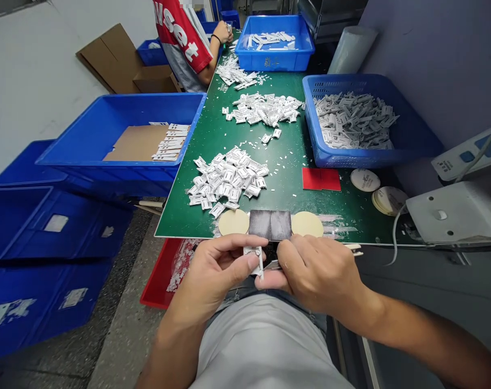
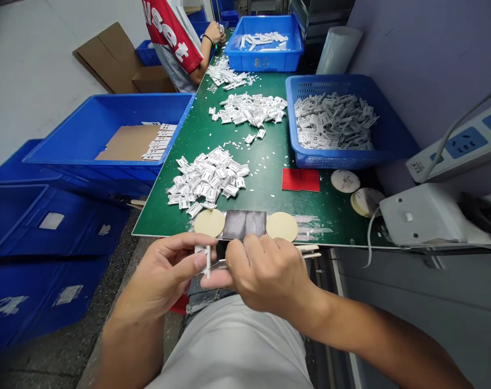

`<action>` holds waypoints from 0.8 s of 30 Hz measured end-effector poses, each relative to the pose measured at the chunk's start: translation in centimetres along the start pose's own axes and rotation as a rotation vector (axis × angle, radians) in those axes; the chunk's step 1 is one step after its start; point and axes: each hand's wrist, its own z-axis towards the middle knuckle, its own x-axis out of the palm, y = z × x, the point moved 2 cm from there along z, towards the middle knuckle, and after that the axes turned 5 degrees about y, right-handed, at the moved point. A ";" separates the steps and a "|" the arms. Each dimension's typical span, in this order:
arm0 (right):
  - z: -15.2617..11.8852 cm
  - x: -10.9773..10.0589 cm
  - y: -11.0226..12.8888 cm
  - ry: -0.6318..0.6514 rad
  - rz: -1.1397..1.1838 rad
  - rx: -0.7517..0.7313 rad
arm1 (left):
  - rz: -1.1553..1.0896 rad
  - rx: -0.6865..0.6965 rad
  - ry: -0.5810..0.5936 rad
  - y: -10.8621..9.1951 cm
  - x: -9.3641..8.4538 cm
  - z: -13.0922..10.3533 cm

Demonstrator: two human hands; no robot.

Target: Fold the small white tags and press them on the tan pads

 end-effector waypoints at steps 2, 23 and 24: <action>-0.1 0.0 0.0 -0.004 0.004 -0.002 | 0.000 0.005 -0.016 -0.1 0.1 0.1; -0.2 0.6 0.1 0.493 1.260 0.311 | -0.113 0.114 0.089 0.9 1.4 -0.2; -0.3 0.5 0.2 0.469 1.226 0.283 | -0.140 0.113 0.103 1.0 1.5 -0.1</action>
